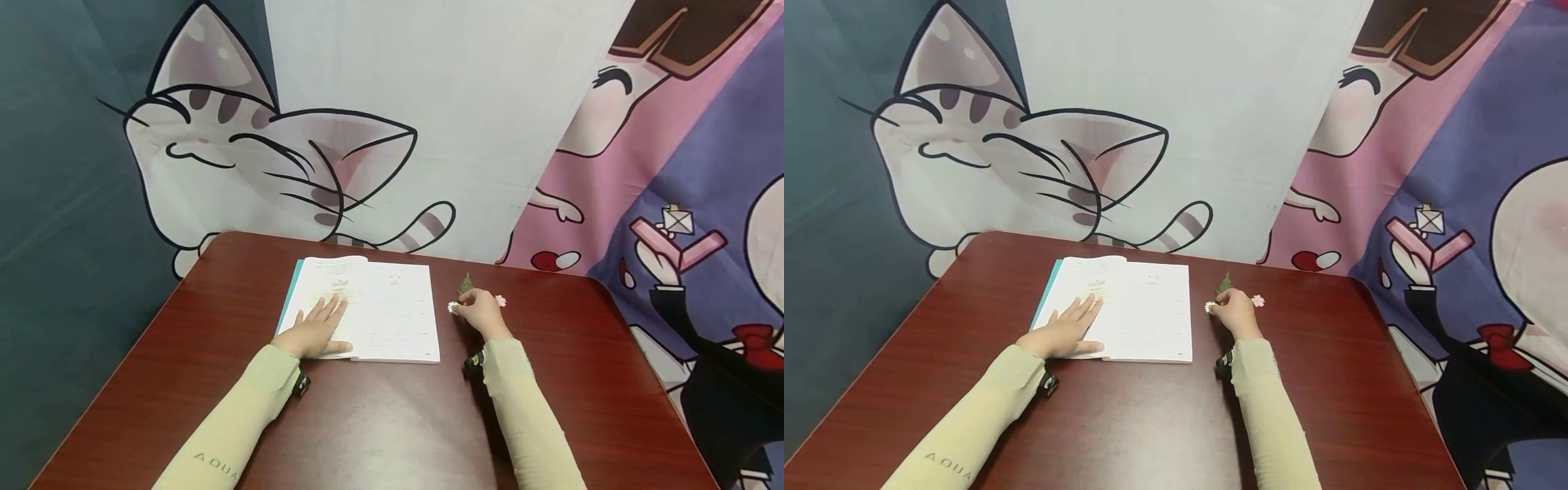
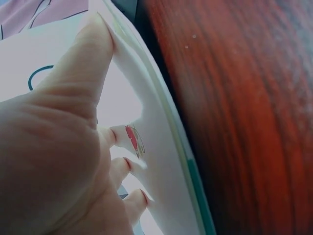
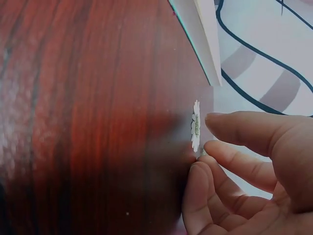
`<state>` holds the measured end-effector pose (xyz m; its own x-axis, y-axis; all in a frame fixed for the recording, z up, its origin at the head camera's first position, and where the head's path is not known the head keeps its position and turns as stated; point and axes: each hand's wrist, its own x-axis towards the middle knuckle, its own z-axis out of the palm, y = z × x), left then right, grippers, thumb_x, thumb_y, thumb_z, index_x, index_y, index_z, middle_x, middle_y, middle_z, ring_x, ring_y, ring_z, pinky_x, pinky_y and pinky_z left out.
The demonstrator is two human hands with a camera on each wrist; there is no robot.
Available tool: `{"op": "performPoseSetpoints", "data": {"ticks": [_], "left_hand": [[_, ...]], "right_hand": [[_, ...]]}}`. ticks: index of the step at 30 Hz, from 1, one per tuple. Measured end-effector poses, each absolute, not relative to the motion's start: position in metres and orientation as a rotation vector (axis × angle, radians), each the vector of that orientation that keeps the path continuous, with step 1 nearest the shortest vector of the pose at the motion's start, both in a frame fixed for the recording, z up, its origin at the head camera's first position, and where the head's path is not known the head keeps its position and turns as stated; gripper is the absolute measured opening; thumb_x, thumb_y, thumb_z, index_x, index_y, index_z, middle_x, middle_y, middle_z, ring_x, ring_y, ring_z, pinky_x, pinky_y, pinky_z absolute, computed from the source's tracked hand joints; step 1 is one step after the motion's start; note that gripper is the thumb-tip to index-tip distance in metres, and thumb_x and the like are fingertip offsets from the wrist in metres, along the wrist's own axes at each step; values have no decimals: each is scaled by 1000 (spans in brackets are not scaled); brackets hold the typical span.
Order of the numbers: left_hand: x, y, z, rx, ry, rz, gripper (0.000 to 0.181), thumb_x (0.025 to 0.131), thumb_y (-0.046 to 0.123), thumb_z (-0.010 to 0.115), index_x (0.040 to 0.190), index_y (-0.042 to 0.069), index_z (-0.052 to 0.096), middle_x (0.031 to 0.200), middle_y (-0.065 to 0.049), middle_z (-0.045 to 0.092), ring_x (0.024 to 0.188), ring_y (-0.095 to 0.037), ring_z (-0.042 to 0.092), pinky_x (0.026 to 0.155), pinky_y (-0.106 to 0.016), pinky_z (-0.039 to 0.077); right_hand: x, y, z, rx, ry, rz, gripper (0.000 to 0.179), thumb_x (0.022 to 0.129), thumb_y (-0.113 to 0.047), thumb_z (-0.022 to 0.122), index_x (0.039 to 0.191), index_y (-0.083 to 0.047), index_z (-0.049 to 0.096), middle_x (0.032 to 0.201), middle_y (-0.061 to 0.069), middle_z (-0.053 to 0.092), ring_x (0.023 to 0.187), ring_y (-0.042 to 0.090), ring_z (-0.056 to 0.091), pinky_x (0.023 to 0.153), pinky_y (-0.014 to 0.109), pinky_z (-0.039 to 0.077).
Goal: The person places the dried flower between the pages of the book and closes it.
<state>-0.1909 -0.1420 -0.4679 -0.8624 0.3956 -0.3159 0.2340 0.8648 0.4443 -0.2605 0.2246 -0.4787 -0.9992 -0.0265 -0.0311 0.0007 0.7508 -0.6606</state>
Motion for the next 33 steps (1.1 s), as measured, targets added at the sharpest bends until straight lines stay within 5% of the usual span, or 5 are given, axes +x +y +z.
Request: {"op": "performPoseSetpoints", "data": {"ticks": [14, 23, 33], "left_hand": [[-193, -140, -467, 462, 2639, 537, 96, 97, 53, 62, 163, 7, 10, 169, -18, 2, 154, -43, -1, 115, -72, 1], [-192, -141, -467, 453, 2632, 548, 96, 97, 52, 62, 163, 7, 10, 169, -18, 1, 154, -43, -1, 115, -72, 2], [-190, -143, -464, 444, 2629, 551, 95, 98, 51, 62, 163, 6, 10, 169, -19, 1, 154, -43, -2, 115, -72, 2]], "right_hand": [[-265, 224, -473, 40, 2839, -1000, 20, 86, -4, 75, 101, 5, 65, 95, 19, 66, 85, 30, 61, 77, 44, 52], [-269, 228, -475, -15, 2805, -941, 11, 85, -6, 73, 84, 0, 64, 85, 12, 61, 75, 25, 55, 63, 33, 47], [-266, 224, -477, -93, 2865, -987, 12, 82, -4, 74, 81, -3, 63, 86, 14, 64, 82, 29, 57, 76, 42, 48]]}}
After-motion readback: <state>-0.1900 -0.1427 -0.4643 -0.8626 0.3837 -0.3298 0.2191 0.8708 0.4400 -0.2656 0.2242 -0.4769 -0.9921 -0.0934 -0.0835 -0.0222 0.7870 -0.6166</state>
